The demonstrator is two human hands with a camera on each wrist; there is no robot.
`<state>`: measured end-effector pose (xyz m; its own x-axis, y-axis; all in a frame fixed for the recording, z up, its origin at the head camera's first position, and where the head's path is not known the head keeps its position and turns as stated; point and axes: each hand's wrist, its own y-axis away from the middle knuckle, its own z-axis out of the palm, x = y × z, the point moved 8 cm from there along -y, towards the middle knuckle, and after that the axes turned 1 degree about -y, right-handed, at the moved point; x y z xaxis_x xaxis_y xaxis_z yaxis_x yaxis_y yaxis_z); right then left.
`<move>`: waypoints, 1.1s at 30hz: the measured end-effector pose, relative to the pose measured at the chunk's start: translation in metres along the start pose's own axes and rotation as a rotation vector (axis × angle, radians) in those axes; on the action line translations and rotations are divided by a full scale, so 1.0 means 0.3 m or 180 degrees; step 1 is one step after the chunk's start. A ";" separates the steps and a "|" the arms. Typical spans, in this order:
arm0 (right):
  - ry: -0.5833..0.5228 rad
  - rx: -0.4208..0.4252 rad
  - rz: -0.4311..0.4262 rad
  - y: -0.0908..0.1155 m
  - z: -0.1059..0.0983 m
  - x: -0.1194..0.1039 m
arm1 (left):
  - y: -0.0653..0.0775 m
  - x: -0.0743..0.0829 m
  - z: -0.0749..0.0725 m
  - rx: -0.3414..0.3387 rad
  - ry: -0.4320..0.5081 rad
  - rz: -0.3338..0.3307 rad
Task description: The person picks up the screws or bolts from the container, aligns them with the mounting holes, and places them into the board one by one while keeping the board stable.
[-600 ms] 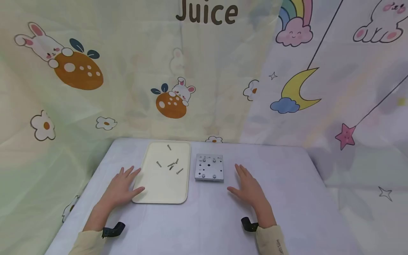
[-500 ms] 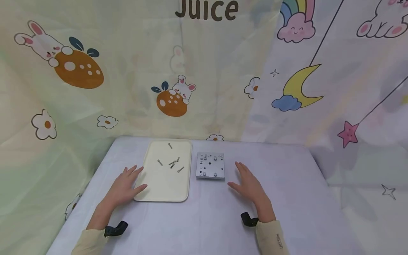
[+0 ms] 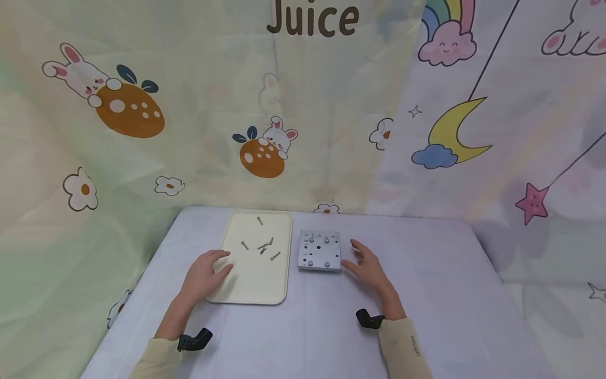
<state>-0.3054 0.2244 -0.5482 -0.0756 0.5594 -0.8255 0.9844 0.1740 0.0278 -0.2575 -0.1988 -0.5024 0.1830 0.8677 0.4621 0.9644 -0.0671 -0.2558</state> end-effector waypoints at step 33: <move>-0.0043 -0.0613 0.0082 -0.084 0.089 0.011 | -0.095 0.021 0.091 0.0154 -0.0475 -0.0518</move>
<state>-0.3263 0.2002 -0.5667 -0.0474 0.5549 -0.8306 0.9371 0.3125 0.1553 -0.2890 -0.1780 -0.5154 -0.0080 0.9286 0.3709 0.9679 0.1003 -0.2303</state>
